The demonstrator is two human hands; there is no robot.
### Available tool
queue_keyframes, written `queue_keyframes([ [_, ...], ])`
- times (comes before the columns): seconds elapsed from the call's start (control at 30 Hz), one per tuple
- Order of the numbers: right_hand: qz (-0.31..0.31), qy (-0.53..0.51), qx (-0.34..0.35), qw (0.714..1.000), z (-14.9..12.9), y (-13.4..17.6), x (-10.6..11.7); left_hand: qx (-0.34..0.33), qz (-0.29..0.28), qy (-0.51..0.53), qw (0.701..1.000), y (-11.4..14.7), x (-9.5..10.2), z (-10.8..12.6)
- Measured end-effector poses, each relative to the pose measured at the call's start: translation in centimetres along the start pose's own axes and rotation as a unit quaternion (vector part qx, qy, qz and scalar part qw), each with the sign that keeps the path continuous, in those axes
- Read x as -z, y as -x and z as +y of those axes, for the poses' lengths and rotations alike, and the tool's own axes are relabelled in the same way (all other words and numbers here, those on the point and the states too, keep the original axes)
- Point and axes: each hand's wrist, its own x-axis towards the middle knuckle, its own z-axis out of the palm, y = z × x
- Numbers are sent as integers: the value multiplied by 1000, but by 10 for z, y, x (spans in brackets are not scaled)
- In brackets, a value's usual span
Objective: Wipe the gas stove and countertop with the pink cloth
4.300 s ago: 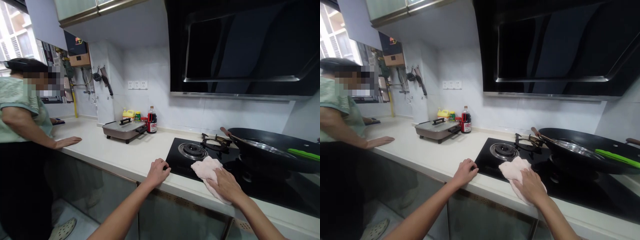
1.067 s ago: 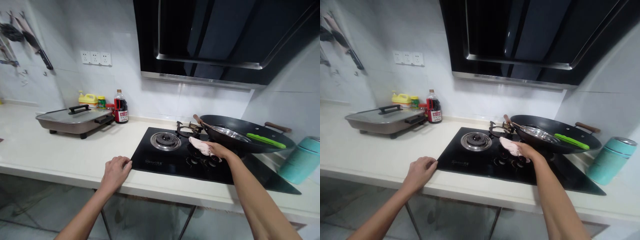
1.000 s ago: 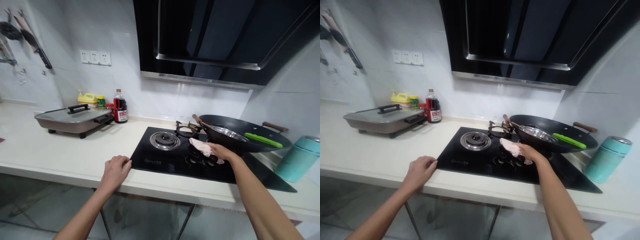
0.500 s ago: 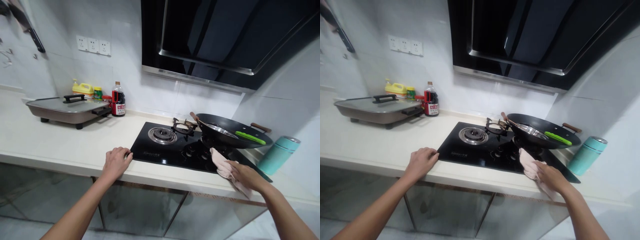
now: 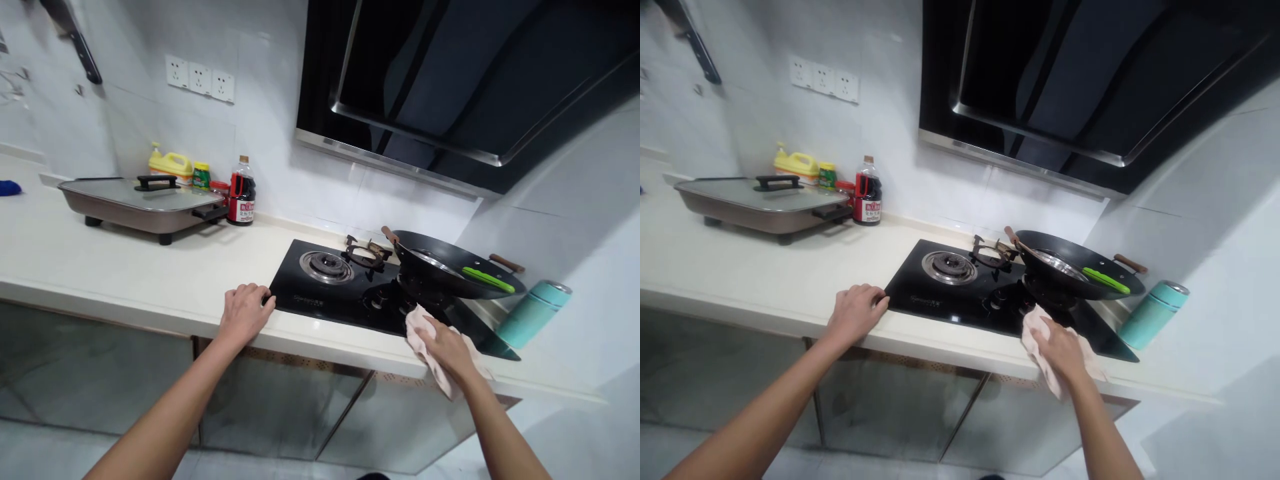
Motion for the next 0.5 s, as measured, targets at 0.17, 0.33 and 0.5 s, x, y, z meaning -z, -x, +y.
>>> queue_keyframes([
  [0.17, 47, 27, 39, 998, -48, 20, -4, -4, 0, -12, 1000, 0, -1, 2],
  [0.33, 62, -6, 115, 991, -123, 20, -8, -6, 3, -24, 1000, 3, 1, 5],
  [0.5, 39, -50, 189, 980, -201, 12, -16, -6, 5, -34, 999, 3, 2, 4],
])
